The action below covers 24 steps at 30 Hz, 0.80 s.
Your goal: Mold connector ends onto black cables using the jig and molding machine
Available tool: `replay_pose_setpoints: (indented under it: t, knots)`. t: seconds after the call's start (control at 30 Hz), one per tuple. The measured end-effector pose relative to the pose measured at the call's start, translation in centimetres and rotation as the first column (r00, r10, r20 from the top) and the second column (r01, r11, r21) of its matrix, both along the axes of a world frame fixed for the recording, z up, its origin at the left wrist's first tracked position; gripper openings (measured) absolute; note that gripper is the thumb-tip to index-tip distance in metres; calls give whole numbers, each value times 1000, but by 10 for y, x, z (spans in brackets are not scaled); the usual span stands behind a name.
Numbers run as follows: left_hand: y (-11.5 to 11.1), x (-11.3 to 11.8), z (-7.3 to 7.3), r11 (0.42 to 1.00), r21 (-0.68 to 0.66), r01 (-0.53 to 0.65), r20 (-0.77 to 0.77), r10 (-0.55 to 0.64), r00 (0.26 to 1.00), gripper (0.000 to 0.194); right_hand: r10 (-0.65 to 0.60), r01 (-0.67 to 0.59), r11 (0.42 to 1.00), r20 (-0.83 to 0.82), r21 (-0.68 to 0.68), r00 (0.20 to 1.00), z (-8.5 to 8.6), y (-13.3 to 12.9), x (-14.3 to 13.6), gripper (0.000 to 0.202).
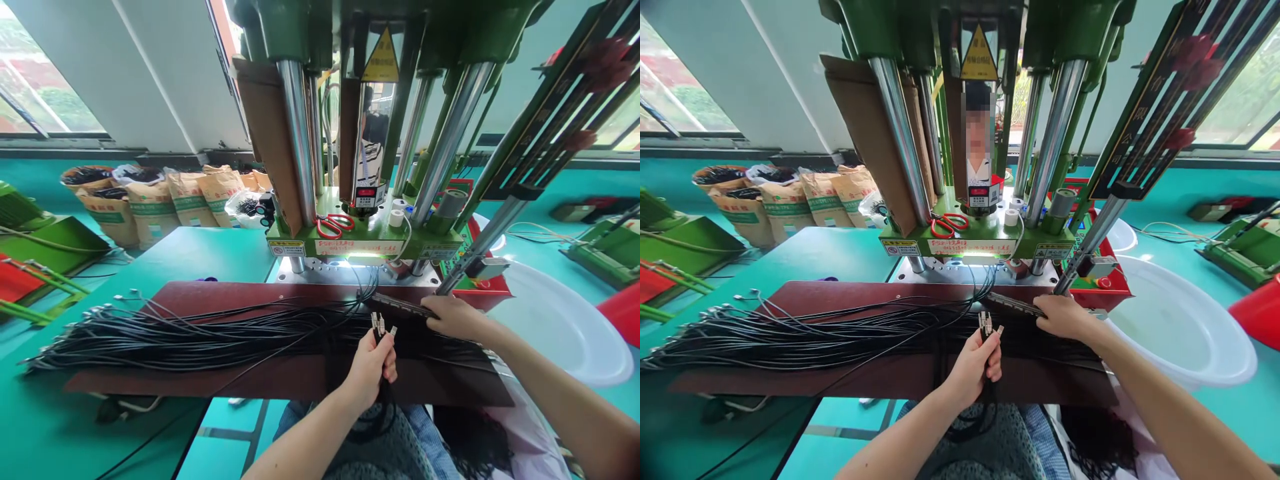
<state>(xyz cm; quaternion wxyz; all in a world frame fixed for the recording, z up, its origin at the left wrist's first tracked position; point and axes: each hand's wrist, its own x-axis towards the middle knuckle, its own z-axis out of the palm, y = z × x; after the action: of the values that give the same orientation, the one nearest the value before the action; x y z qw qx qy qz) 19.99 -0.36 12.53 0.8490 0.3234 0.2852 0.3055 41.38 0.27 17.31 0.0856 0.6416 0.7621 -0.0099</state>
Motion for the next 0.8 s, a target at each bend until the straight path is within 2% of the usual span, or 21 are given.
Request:
replay_pose_setpoints:
  t: [0.07,0.1,0.13,0.2,0.23,0.27,0.3,0.33,0.37,0.47,0.63,0.7,0.8]
  knots:
    - [0,1,2,1000,11,1,-38,-1,999,45,-111,98,993,-209,-71,972,2,-21,-5,11]
    - [-1,2,3,1000,19,11,-57,-10,998,45,-218,174,973,-368,-150,904,0,-33,-10,12]
    - [-2,4,4,999,27,26,-78,-24,997,45,-349,249,935,-532,-252,772,-4,-46,-17,14]
    - [-6,8,5,996,45,72,-123,-66,990,45,-552,325,830,-751,-453,362,-16,-69,-34,23]
    - [-8,11,5,993,56,101,-147,-92,985,44,-580,339,791,-800,-509,154,-22,-79,-43,30]
    - [-11,14,5,989,68,134,-169,-121,978,44,-560,352,772,-828,-529,-14,-28,-86,-52,36]
    - [-13,17,5,982,77,170,-187,-154,970,43,-509,370,770,-850,-519,-134,-34,-92,-60,41]
    - [-15,20,5,975,84,207,-201,-186,962,43,-446,391,777,-870,-493,-212,-38,-95,-65,44]
    - [-17,23,4,967,91,237,-215,-213,953,42,-390,415,782,-884,-466,-257,-42,-97,-69,46]
    - [-21,31,3,955,120,270,-252,-234,939,38,-292,453,792,-905,-410,-309,-48,-98,-71,47]
    - [-22,35,2,954,163,253,-298,-197,934,33,-252,451,793,-894,-410,-371,-52,-99,-66,46]
    - [-22,35,2,953,168,251,-316,-189,930,32,-252,451,792,-893,-412,-373,-54,-100,-66,47]
    - [-21,35,-1,949,195,247,-356,-166,920,31,-268,484,777,-907,-404,-326,-58,-101,-69,52]
